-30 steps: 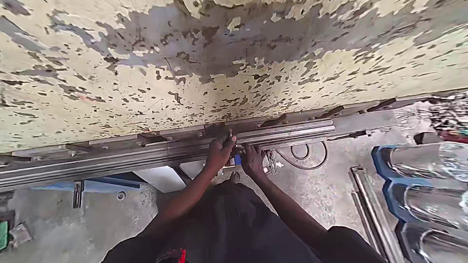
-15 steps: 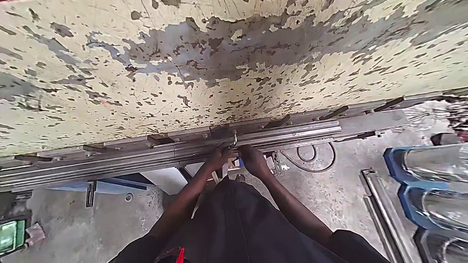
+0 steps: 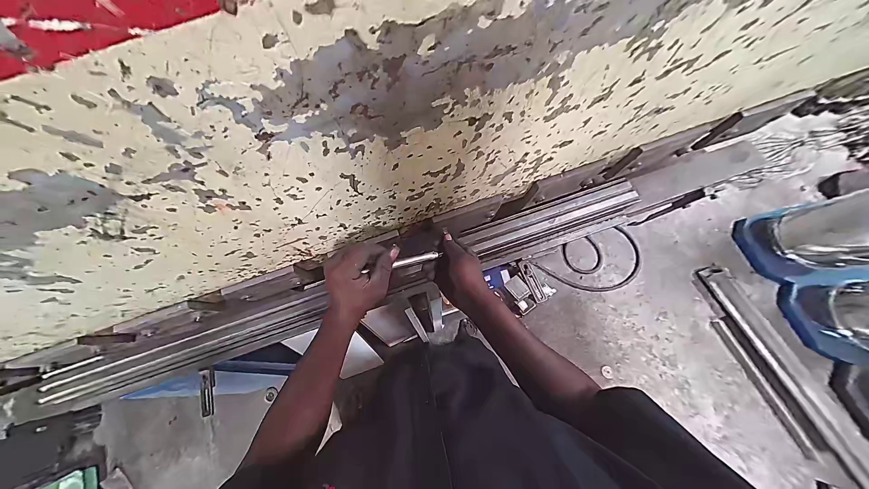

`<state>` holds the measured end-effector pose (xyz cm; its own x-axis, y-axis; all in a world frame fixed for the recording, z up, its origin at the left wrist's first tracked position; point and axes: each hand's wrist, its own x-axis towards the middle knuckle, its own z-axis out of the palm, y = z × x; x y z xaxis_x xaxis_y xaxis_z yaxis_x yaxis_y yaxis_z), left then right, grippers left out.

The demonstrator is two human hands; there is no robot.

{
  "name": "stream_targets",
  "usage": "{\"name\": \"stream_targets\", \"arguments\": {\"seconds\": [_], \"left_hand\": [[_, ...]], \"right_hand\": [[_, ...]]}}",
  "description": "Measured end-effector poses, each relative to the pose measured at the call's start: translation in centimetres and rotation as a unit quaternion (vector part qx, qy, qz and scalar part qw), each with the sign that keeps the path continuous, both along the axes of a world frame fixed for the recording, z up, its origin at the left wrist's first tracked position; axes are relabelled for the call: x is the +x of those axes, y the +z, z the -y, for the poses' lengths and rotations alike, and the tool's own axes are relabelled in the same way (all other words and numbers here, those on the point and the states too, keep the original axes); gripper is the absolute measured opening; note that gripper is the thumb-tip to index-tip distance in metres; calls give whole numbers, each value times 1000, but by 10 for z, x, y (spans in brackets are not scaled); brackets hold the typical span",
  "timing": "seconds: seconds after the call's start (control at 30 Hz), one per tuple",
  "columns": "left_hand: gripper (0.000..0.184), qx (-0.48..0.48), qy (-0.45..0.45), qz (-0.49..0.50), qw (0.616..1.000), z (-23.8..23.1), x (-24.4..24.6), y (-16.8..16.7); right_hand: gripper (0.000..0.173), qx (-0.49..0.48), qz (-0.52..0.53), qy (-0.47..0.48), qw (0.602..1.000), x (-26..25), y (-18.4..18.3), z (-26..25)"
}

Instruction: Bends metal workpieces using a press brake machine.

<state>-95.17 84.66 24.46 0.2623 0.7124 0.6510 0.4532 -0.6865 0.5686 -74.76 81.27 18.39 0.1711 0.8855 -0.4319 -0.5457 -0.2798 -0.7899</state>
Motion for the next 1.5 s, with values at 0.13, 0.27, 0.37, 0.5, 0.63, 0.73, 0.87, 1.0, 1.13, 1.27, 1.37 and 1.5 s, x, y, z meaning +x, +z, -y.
{"name": "stream_targets", "arguments": {"seconds": [0.13, 0.27, 0.37, 0.5, 0.63, 0.73, 0.87, 1.0, 1.13, 1.27, 1.37, 1.5], "left_hand": [[35, 181, -70, 49, 980, -19, 33, 32], [31, 214, -171, 21, 962, -32, 85, 76], [29, 194, -198, -21, 961, -40, 124, 95], [32, 172, -209, -97, 958, -49, 169, 112], [26, 154, -187, -117, 963, -46, 175, 111], [21, 57, -184, -41, 980, -41, 172, 105], [20, 55, -124, -20, 990, -15, 149, 108], [26, -39, -6, -98, 994, 18, 105, 77], [31, -328, 6, -137, 935, 22, 72, 1], [25, -395, 1, -44, 918, 21, 67, -45], [22, -396, 16, -14, 918, 24, 68, -47], [20, -331, 23, 56, 942, 32, 69, -32]], "right_hand": [[43, -4, -110, 6, 994, 3, 12, -1], [41, 3, -201, 25, 979, 11, 20, -1], [48, -3, -276, 43, 960, 17, 25, -1], [53, 7, -315, 38, 948, 17, 22, -5], [49, 15, -274, 54, 960, 12, 16, 4], [40, -11, -313, 56, 948, 21, 24, 4], [35, -33, -360, 25, 932, 28, 34, 24], [36, 11, -161, -23, 987, 57, 23, 40], [51, 41, 107, -4, 993, 85, 10, 40], [54, 31, 205, 3, 978, 86, 4, 32], [53, 25, 208, -8, 978, 88, -1, 25], [50, 15, 122, -21, 992, 89, 2, 18]]}}
